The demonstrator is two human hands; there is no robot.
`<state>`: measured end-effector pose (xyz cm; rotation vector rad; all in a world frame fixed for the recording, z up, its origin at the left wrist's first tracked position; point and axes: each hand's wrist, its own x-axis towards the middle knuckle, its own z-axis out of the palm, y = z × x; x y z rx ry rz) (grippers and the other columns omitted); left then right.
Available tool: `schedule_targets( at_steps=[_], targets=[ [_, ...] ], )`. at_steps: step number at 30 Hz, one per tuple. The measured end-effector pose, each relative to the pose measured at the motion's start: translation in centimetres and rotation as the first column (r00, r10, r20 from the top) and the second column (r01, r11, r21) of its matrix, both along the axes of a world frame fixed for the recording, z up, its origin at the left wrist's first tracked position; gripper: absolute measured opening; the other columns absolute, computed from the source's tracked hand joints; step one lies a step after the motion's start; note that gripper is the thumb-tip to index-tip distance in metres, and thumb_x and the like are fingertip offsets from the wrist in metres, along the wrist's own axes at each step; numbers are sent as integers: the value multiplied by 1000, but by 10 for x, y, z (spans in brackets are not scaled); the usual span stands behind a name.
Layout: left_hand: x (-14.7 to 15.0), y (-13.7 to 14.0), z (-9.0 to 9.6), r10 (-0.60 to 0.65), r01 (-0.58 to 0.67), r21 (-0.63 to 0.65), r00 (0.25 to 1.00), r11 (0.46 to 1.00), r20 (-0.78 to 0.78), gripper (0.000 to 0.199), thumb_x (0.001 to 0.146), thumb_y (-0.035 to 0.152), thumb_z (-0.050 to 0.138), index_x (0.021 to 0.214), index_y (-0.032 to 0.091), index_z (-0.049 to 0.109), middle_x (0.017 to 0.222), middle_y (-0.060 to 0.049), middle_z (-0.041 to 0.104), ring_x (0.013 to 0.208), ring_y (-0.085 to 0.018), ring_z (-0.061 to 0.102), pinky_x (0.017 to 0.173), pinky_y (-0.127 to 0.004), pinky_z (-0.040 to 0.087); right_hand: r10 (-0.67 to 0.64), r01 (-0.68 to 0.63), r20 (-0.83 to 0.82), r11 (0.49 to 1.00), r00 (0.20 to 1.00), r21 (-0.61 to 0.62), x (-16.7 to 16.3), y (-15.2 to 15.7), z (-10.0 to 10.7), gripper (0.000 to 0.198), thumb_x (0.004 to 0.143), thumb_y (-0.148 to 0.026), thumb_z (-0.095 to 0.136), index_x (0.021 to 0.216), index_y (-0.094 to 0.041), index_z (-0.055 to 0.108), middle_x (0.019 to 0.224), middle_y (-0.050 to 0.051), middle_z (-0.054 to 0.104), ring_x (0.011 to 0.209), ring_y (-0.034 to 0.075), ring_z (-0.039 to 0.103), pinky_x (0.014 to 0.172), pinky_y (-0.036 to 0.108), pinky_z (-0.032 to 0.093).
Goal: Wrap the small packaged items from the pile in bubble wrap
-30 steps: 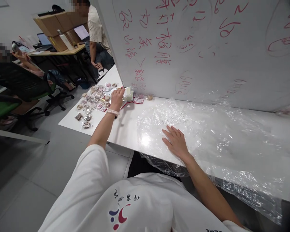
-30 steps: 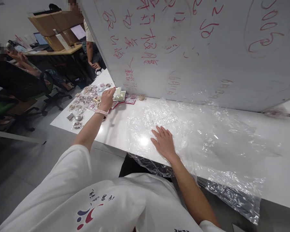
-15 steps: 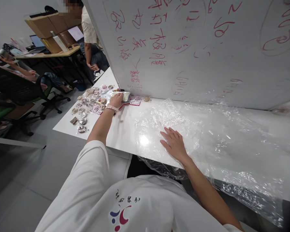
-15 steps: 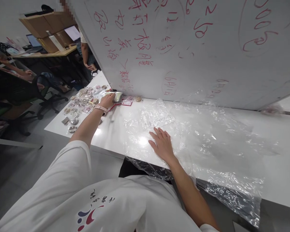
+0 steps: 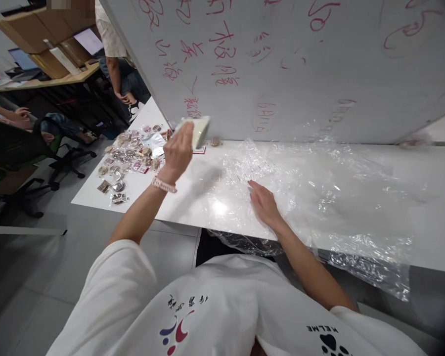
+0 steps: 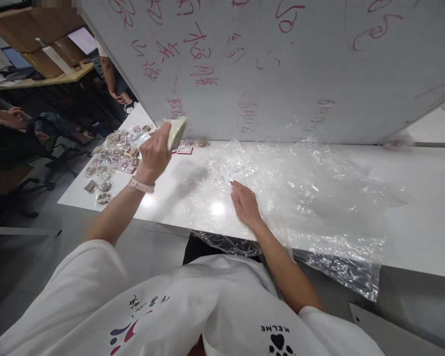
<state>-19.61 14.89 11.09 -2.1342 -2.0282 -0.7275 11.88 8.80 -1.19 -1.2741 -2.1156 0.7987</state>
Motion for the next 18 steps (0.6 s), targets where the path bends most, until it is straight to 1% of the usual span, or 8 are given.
schedule_targets(
  at_steps=[3, 6, 8, 10, 11, 14, 16, 18],
  targets=[
    [75, -66, -14, -224, 235, -93, 968, 968, 115, 56, 98, 15, 29, 152, 27, 38, 152, -9, 46, 140, -32, 44, 104, -60, 45, -158, 113, -269, 978, 950, -176, 8, 5, 1, 61, 103, -57, 13, 153, -29, 34, 155, 7, 42, 140, 22, 45, 113, 47, 41],
    [138, -117, -58, -350, 383, -223, 920, 896, 174, 59, 96, 13, 32, 153, 27, 38, 150, -11, 49, 142, -32, 42, 108, -62, 44, -279, 147, -469, 943, 838, -298, 17, 15, -3, 68, 101, -60, 7, 154, -26, 32, 153, 10, 45, 138, 22, 48, 112, 48, 43],
    [163, -133, -86, -381, 420, -284, 906, 862, 184, 62, 93, 11, 35, 154, 22, 36, 153, -16, 45, 145, -34, 37, 113, -61, 38, -314, 124, -567, 929, 762, -349, 21, 24, -6, 73, 99, -62, 7, 153, -22, 33, 149, 13, 49, 137, 23, 48, 114, 49, 41],
    [175, -139, -101, -400, 436, -314, 900, 843, 173, 66, 89, 8, 39, 155, 17, 33, 155, -19, 39, 148, -34, 29, 119, -59, 30, -331, 89, -621, 918, 711, -387, 22, 31, -8, 75, 98, -66, 10, 151, -19, 37, 148, 14, 50, 137, 24, 49, 115, 50, 40],
    [176, -140, -102, -413, 446, -323, 895, 835, 168, 69, 87, 7, 41, 155, 16, 32, 156, -19, 36, 150, -33, 25, 121, -59, 26, -339, 77, -629, 911, 699, -405, 21, 33, -6, 76, 97, -67, 12, 149, -19, 39, 147, 14, 51, 137, 25, 49, 115, 50, 40],
    [166, -152, -87, -447, 490, -298, 871, 819, 204, 69, 85, 10, 46, 152, 19, 35, 160, -14, 32, 153, -31, 18, 123, -58, 20, -350, 77, -608, 901, 713, -428, 22, 24, 14, 72, 97, -69, 23, 143, -19, 47, 146, 13, 52, 137, 24, 49, 115, 48, 40],
    [154, -174, -76, -380, 455, -218, 870, 863, 313, 56, 89, 20, 47, 145, 25, 45, 157, -11, 40, 151, -30, 26, 122, -55, 24, -307, 96, -584, 927, 752, -363, 28, 3, 39, 61, 96, -65, 36, 138, -24, 51, 144, 9, 54, 136, 23, 49, 115, 46, 41],
    [142, -203, -77, -145, 247, -151, 861, 957, 488, 37, 94, 33, 47, 129, 29, 57, 141, -10, 56, 140, -28, 43, 117, -50, 35, -209, 73, -546, 963, 811, -260, 41, -29, 68, 47, 96, -58, 49, 132, -29, 57, 140, 4, 58, 133, 22, 52, 112, 44, 44]
  ],
)
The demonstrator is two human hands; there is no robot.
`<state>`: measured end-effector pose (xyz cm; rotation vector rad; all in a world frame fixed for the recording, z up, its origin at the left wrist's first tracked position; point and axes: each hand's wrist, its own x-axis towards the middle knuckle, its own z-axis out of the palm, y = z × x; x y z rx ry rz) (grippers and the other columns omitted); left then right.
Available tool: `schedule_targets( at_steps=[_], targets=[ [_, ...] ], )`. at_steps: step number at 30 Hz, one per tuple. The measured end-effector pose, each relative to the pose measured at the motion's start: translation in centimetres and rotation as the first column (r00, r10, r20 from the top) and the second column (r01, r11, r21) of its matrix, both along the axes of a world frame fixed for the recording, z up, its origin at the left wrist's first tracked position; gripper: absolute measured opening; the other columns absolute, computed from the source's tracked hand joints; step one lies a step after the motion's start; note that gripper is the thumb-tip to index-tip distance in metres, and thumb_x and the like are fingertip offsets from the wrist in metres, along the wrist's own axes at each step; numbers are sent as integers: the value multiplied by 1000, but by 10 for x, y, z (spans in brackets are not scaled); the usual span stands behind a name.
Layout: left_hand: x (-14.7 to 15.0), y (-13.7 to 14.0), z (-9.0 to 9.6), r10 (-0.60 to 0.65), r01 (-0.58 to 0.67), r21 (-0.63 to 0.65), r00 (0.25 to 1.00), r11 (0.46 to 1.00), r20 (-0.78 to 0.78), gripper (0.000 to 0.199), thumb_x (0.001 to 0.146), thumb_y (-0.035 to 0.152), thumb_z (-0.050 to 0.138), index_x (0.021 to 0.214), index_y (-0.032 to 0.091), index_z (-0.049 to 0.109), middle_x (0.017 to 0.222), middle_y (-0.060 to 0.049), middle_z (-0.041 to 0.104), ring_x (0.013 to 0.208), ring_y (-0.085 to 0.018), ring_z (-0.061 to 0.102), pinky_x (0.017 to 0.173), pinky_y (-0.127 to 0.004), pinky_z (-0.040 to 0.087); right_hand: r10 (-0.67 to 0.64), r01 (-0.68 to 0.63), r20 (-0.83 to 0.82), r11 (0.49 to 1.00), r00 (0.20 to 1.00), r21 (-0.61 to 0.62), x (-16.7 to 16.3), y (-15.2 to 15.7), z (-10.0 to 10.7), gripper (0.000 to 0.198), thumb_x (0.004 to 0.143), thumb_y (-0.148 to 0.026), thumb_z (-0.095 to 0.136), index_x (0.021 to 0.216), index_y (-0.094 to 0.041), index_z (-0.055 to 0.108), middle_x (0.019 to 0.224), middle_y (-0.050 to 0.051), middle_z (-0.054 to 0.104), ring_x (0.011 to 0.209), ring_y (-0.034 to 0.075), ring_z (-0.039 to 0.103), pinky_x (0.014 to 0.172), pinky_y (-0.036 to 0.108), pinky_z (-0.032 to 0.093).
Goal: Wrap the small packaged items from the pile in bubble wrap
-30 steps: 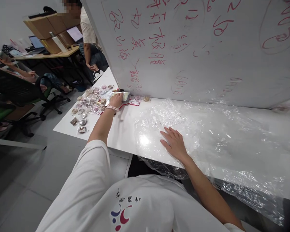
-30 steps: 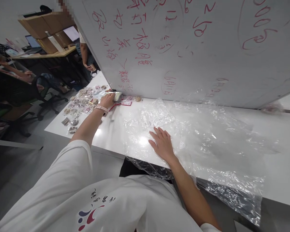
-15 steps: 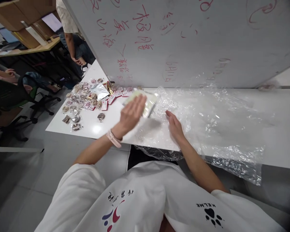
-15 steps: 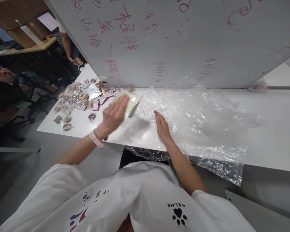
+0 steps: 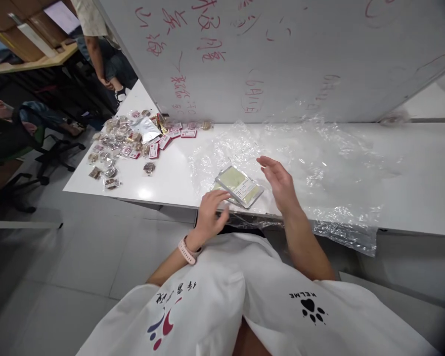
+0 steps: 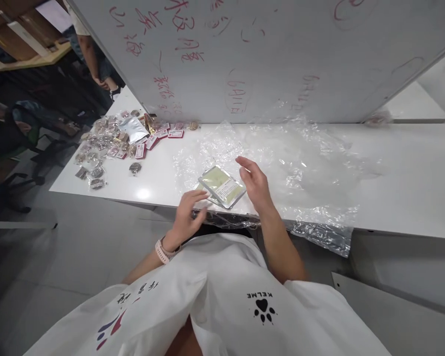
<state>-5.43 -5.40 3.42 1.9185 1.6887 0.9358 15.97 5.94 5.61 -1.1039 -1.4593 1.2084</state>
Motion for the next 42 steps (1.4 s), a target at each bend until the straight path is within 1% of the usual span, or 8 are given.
schedule_targets(
  at_steps=[4, 7, 9, 15, 20, 26, 34, 42],
  targets=[
    [-21, -48, -37, 600, -513, -312, 714, 799, 362, 33, 90, 51, 54, 115, 31, 55, 126, -9, 62, 123, -26, 57, 104, -44, 48, 424, -410, 124, 904, 897, -123, 32, -67, 27, 36, 99, -50, 48, 97, -26, 74, 100, 4, 73, 95, 19, 69, 86, 34, 57],
    [-29, -55, -65, 696, -364, -601, 486, 712, 529, 46, 80, 55, 66, 117, 31, 54, 136, -7, 58, 128, -24, 55, 100, -39, 49, 575, -506, 175, 801, 799, -321, 41, -101, 11, 41, 98, -49, 48, 83, -21, 73, 84, 4, 73, 76, 17, 67, 70, 29, 55],
    [-30, -51, -72, 681, -173, -684, 421, 709, 599, 47, 75, 56, 71, 112, 29, 59, 129, -7, 64, 123, -24, 58, 95, -36, 49, 468, -385, 237, 864, 851, -323, 38, -111, -1, 40, 97, -49, 48, 83, -20, 72, 82, 5, 72, 75, 18, 67, 68, 29, 54],
    [-38, -32, -39, 485, 237, -658, 509, 715, 711, 31, 73, 45, 75, 63, 18, 64, 52, 1, 55, 49, -11, 48, 57, -27, 42, -45, -39, 398, 979, 916, 201, 3, -81, -12, 28, 98, -42, 49, 100, -23, 70, 109, 8, 69, 105, 23, 62, 88, 38, 52],
    [-40, -26, -28, 494, -15, -536, 412, 844, 766, 30, 69, 37, 76, 57, 16, 58, 79, -5, 68, 81, -17, 62, 78, -29, 46, -65, -154, 598, 939, 799, 307, -19, -42, -42, 45, 95, -49, 53, 128, -21, 61, 146, 14, 48, 135, 33, 40, 108, 52, 39],
    [-26, -40, -58, 746, -345, -668, 185, 659, 640, 44, 67, 50, 82, 99, 25, 64, 108, -2, 66, 101, -17, 60, 84, -29, 42, 15, -229, 630, 938, 776, 260, -15, -35, -68, 47, 97, -51, 47, 135, -26, 56, 151, 9, 45, 140, 28, 37, 113, 49, 33],
    [-41, -33, -40, 452, 181, -626, 546, 759, 705, 33, 72, 42, 78, 60, 15, 63, 52, 3, 51, 54, -9, 42, 61, -26, 34, -16, -206, 642, 941, 767, 270, -15, -36, -67, 49, 95, -53, 50, 136, -27, 55, 153, 5, 44, 143, 30, 33, 113, 49, 30],
    [-25, -38, -41, 578, 271, -570, 57, 776, 814, 37, 73, 47, 78, 92, 17, 70, 95, -6, 70, 76, -15, 64, 68, -27, 51, -22, -205, 650, 940, 759, 272, -17, -37, -66, 48, 95, -52, 50, 136, -27, 55, 153, 4, 45, 145, 29, 32, 114, 49, 28]
  ],
)
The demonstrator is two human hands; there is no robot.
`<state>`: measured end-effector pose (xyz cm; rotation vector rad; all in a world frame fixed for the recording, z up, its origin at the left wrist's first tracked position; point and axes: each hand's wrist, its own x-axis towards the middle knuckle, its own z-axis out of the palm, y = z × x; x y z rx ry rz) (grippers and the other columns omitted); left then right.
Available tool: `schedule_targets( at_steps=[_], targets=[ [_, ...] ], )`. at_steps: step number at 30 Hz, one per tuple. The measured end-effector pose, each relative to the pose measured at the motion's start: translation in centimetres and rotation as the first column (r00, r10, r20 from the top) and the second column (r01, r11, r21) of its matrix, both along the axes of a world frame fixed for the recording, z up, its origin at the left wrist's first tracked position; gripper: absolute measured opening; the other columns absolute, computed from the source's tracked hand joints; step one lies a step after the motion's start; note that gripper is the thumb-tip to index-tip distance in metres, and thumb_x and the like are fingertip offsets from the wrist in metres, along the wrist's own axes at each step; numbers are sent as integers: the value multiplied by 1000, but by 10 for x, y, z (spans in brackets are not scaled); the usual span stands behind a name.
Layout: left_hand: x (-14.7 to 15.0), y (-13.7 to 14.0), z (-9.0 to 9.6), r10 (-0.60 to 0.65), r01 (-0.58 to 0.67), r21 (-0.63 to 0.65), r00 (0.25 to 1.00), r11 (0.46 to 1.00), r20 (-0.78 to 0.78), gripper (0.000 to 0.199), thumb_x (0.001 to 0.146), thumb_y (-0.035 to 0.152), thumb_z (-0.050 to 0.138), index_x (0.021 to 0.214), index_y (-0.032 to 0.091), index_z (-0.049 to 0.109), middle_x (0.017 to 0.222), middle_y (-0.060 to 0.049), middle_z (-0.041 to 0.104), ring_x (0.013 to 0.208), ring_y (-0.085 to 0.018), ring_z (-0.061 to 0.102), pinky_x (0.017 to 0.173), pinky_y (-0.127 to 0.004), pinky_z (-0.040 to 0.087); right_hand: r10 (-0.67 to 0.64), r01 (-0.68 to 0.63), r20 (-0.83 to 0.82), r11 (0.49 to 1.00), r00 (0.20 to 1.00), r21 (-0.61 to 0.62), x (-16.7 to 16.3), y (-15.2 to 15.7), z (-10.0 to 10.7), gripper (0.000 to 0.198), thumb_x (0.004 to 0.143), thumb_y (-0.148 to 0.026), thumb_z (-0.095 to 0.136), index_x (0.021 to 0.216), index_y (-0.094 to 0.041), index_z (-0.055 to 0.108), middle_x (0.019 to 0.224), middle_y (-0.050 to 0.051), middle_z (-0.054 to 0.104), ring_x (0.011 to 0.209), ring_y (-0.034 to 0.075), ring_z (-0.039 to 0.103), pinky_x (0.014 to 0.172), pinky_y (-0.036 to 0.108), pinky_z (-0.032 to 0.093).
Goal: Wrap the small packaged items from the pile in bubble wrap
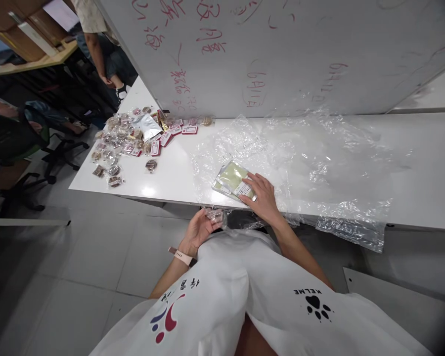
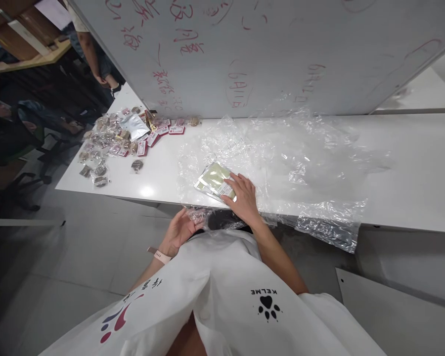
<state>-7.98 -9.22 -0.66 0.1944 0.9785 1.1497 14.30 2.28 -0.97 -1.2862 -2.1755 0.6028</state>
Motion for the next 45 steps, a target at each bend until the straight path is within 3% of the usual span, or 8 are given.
schedule_targets(
  at_steps=[3, 8, 14, 21, 29, 36, 40, 45],
  targets=[
    [5, -4, 1, -173, 173, -10, 985, 985, 20, 51, 73, 57, 76, 103, 16, 70, 74, -3, 66, 44, -5, 44, 43, -18, 32, 5, -5, 3, 1000, 1000, 0, 0, 0, -1, 48, 95, -51, 51, 136, -27, 54, 154, 4, 44, 145, 29, 32, 114, 49, 28],
    [-8, 16, 27, -314, 386, 132, 873, 913, -374, 42, 77, 49, 74, 58, 12, 68, 47, -1, 50, 41, -6, 37, 41, -22, 21, 0, 0, -13, 1000, 1000, -5, 1, 1, -2, 50, 94, -50, 52, 138, -28, 52, 152, 4, 46, 145, 30, 33, 114, 50, 29],
    [-16, 68, 70, -189, 448, 403, 821, 798, -538, 40, 87, 51, 64, 74, 17, 80, 91, -10, 75, 89, -22, 68, 83, -33, 50, -29, 28, -46, 999, 999, -28, 0, 2, 1, 71, 89, -50, 58, 151, -25, 34, 154, 9, 43, 142, 29, 38, 114, 50, 32],
    [18, 124, 64, -338, 631, 343, 709, 696, -619, 49, 91, 58, 56, 115, 20, 75, 125, -10, 70, 129, -32, 56, 115, -46, 34, 1, -3, -115, 1000, 993, -14, 3, 5, -4, 78, 91, -52, 54, 156, -21, 26, 153, 13, 43, 137, 31, 45, 114, 52, 33],
    [22, 135, 52, -96, 885, 292, 347, 363, -933, 81, 71, 48, 83, 143, 30, 52, 149, -10, 51, 142, -36, 40, 122, -54, 8, -28, 25, -98, 999, 995, -28, 0, 7, -8, 90, 88, -62, 55, 159, -20, 19, 147, 16, 50, 134, 34, 48, 111, 54, 35],
    [18, 149, 32, 26, 946, 124, 122, 301, -992, 95, 63, 63, 82, 145, 29, 49, 155, -12, 43, 147, -36, 29, 122, -50, -5, -13, -36, -269, 984, 963, -176, 27, 1, 18, 71, 95, -46, 51, 157, -25, 25, 157, 11, 38, 140, 27, 43, 110, 46, 43],
    [21, 152, 29, 35, 947, 77, 70, 311, -997, 101, 59, 66, 82, 145, 26, 49, 155, -14, 43, 147, -39, 28, 121, -51, -4, -218, 238, -244, 970, 945, 52, 31, -24, 58, 43, 100, -34, 40, 141, -27, 52, 140, 9, 57, 132, 27, 51, 110, 51, 42],
    [22, 151, 36, 7, 935, 82, 85, 344, -996, 96, 59, 56, 85, 142, 23, 50, 152, -16, 45, 142, -41, 33, 119, -51, 6, 20, -19, -8, 996, 1000, 91, 7, -28, 55, 46, 99, -45, 45, 141, -27, 53, 145, 9, 53, 140, 30, 43, 112, 53, 38]
  ],
)
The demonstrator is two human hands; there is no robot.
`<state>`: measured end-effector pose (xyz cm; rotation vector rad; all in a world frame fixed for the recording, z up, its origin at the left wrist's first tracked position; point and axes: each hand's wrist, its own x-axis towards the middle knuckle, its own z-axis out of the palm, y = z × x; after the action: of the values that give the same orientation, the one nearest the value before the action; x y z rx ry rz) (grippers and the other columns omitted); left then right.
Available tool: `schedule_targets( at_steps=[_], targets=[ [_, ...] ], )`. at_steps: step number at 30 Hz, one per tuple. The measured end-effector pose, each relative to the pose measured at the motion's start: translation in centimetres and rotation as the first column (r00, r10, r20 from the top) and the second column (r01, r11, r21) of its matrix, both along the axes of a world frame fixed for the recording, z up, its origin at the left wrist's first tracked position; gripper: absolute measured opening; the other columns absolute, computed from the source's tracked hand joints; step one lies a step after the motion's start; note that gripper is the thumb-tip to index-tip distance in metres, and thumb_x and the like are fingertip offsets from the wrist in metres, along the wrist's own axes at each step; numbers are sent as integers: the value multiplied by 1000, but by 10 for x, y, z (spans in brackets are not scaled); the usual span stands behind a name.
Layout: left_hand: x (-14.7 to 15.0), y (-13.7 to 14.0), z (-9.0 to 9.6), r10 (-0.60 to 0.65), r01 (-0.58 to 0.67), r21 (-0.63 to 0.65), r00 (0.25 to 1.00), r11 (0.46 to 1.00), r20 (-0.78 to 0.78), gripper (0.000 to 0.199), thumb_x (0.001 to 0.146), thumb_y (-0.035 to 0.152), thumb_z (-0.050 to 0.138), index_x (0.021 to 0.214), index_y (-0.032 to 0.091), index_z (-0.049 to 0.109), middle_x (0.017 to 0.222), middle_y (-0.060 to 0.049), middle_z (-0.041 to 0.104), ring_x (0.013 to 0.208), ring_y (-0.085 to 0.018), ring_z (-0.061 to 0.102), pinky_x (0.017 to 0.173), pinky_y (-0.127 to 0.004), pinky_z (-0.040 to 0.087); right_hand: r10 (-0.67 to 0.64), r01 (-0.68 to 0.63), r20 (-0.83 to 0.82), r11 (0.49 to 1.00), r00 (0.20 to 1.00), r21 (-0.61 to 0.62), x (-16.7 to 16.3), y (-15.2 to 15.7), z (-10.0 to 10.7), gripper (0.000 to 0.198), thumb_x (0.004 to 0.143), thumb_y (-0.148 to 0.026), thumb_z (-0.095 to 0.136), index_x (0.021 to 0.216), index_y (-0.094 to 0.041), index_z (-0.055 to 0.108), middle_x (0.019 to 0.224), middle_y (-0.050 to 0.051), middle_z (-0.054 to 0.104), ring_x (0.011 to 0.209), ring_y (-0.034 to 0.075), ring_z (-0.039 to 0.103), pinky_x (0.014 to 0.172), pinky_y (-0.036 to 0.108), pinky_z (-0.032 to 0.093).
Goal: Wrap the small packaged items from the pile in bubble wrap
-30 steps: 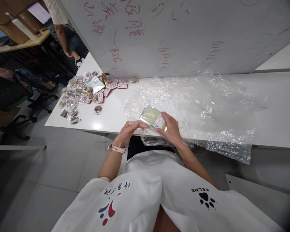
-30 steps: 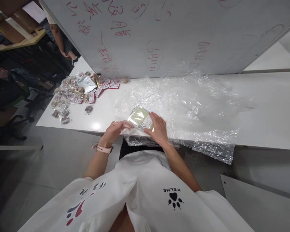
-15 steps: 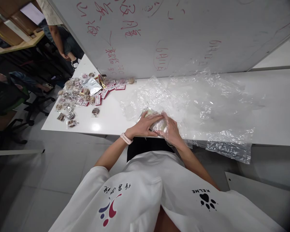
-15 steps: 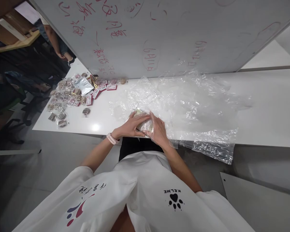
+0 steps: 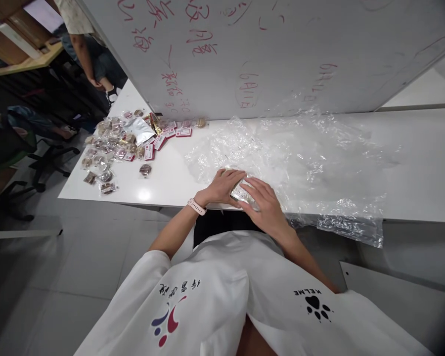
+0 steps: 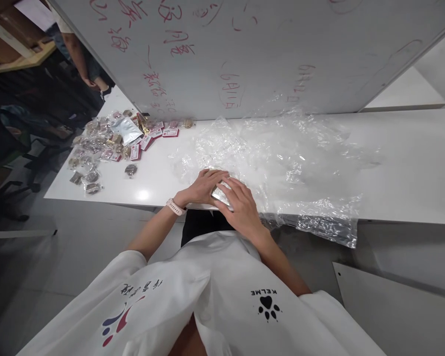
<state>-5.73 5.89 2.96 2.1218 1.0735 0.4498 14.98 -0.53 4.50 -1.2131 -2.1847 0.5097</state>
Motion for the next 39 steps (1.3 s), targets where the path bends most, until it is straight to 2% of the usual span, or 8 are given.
schedule_targets(
  at_steps=[6, 13, 17, 20, 23, 26, 32, 39],
  targets=[
    [-22, -24, 10, 68, -68, -49, 998, 996, -3, 93, 56, 41, 88, 140, 23, 51, 144, -16, 52, 129, -42, 42, 113, -51, 20, 74, -58, 170, 993, 983, -100, 11, 15, -46, 66, 94, -47, 53, 153, -25, 35, 156, 10, 40, 145, 31, 35, 111, 51, 37],
    [-47, -58, 20, 226, -205, -138, 960, 969, 163, 57, 71, 36, 79, 126, 25, 65, 126, -11, 65, 113, -32, 57, 100, -40, 39, 171, -174, -30, 968, 985, -182, 29, 17, -35, 46, 92, -27, 48, 137, -26, 54, 140, 6, 58, 130, 27, 52, 104, 45, 42],
    [-62, -35, 32, 278, -229, -299, 951, 927, 134, 33, 84, 46, 67, 103, 19, 73, 100, -9, 71, 90, -25, 64, 80, -32, 46, -15, -19, -91, 932, 996, -363, 23, 38, -27, 33, 94, -49, 50, 111, -24, 66, 96, 4, 71, 84, 22, 65, 76, 35, 49],
    [-72, -4, 31, 407, -379, -334, 913, 863, 16, 32, 83, 47, 67, 79, 16, 70, 75, -8, 67, 73, -23, 63, 70, -33, 44, -198, 156, -66, 906, 978, -393, 13, 61, -27, 40, 92, -60, 48, 79, -22, 57, 61, -2, 53, 55, 15, 49, 55, 28, 36],
    [-73, 14, 26, 616, -633, -65, 768, 771, -176, 17, 81, 31, 71, 82, 15, 68, 77, -11, 66, 86, -30, 63, 82, -42, 45, -271, 232, -61, 904, 961, -359, 5, 79, -33, 43, 89, -58, 52, 66, -23, 41, 56, -4, 43, 53, 13, 41, 53, 27, 29],
    [-55, 9, 20, 727, -678, 298, 681, 672, -91, 24, 88, 22, 59, 110, 15, 65, 115, -19, 64, 121, -38, 52, 104, -55, 34, -283, 247, -41, 890, 958, -383, 1, 89, -39, 43, 88, -56, 52, 64, -23, 39, 56, -3, 46, 53, 14, 43, 53, 27, 29],
    [3, -22, -12, 296, -262, 339, 954, 904, -54, 68, 91, 56, 54, 148, 22, 41, 160, -14, 33, 152, -36, 18, 122, -56, 3, -201, 246, 182, 929, 963, -276, 1, 90, -36, 30, 93, -38, 43, 80, -19, 62, 74, 9, 67, 67, 23, 58, 62, 32, 39],
    [3, -22, -28, 316, -285, 253, 945, 925, -88, 64, 92, 58, 51, 149, 29, 42, 157, -11, 39, 151, -37, 20, 121, -57, -1, -294, 300, 289, 954, 911, 26, 47, 63, 15, 41, 92, -23, 42, 124, -24, 67, 100, 7, 75, 82, 25, 67, 64, 33, 45]
  ],
)
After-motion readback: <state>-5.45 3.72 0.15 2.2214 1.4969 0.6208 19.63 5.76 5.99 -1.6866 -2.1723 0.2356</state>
